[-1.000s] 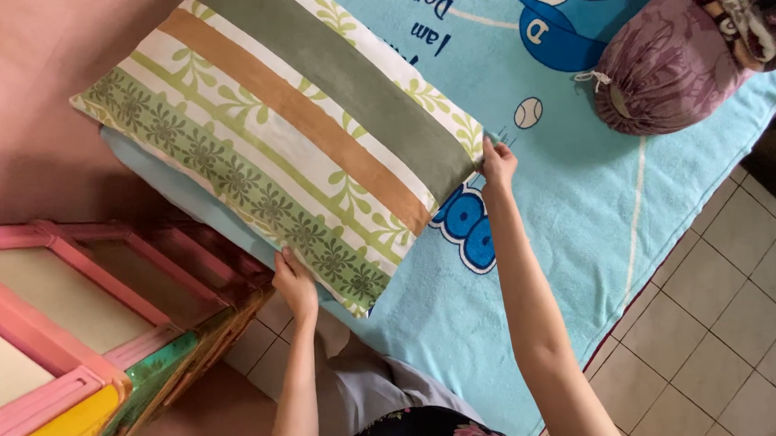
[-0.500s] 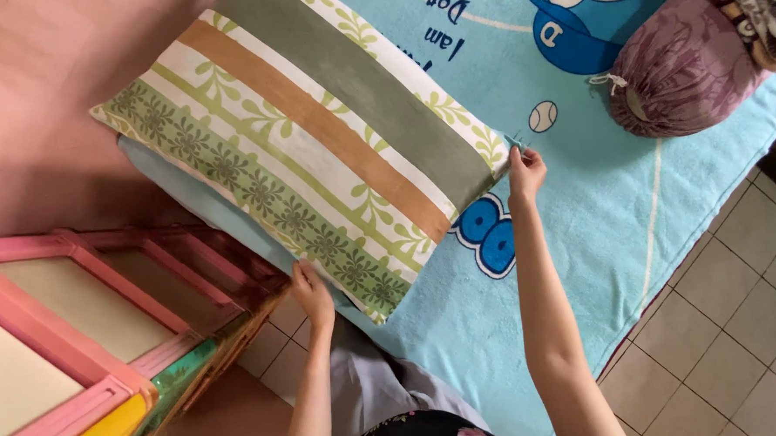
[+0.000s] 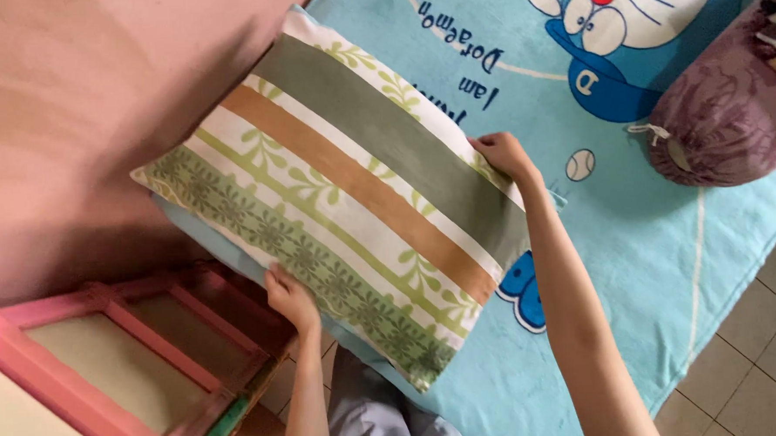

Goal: The person arranges several pillows and a folded blanket on a bed. They place a blue Union Jack pillow, a green striped pillow, a maroon striped blanket, and a pink floral bolster pillow, smoothing and adjusting each item by hand.

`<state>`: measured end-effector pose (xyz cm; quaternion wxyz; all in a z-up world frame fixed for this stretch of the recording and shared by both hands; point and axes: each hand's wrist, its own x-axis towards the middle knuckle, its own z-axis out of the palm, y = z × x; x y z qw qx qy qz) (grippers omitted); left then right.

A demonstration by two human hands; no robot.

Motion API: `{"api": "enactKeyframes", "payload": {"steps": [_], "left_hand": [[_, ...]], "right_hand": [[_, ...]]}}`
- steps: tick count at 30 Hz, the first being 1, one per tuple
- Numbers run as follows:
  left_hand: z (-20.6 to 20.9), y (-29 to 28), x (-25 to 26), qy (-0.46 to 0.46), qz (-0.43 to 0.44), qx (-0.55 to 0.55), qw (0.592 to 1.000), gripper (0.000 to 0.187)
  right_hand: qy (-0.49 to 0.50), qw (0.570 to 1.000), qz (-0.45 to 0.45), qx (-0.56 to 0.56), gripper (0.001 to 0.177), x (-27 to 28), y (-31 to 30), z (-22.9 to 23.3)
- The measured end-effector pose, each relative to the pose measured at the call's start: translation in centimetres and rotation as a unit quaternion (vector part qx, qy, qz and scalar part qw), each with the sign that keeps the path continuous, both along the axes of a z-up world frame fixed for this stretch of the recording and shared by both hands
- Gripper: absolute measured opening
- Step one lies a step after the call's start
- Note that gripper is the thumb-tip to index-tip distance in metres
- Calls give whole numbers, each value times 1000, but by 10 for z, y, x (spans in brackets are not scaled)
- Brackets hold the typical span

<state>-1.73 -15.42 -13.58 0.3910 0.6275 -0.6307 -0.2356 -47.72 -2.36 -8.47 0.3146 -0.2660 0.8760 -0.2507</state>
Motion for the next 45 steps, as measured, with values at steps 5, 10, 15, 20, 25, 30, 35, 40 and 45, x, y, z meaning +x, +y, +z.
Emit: {"api": "enactKeyframes", "payload": {"steps": [5, 10, 15, 20, 25, 30, 35, 40, 45], "left_hand": [[-9, 6, 19, -39, 1, -8, 999, 26], [-9, -16, 17, 84, -4, 121, 989, 49], [62, -94, -15, 203, 39, 376, 903, 83], [11, -144, -2, 227, 85, 247, 938, 54], [-80, -150, 35, 121, 95, 115, 981, 32], [90, -177, -32, 245, 128, 303, 912, 62], [73, -207, -23, 248, 94, 305, 915, 70], [-83, -196, 38, 242, 66, 277, 927, 66], [5, -197, -1, 153, 52, 168, 973, 59]], "right_hand": [[-19, 997, -69, -14, 40, -3, 7, -5], [-60, 992, -113, -10, 42, 2, -17, 14], [-155, 981, -112, 14, 61, 22, -103, 75], [-148, 986, -83, -1, 54, 17, -171, 53], [-72, 997, -27, -28, 49, -23, -185, 4], [-166, 980, -105, 21, 68, 14, -227, 86], [-170, 982, -69, 50, 64, 14, -293, 70], [-144, 989, -22, 39, 56, 5, -320, 19], [-114, 991, -25, -60, 48, -18, -305, -28]]}}
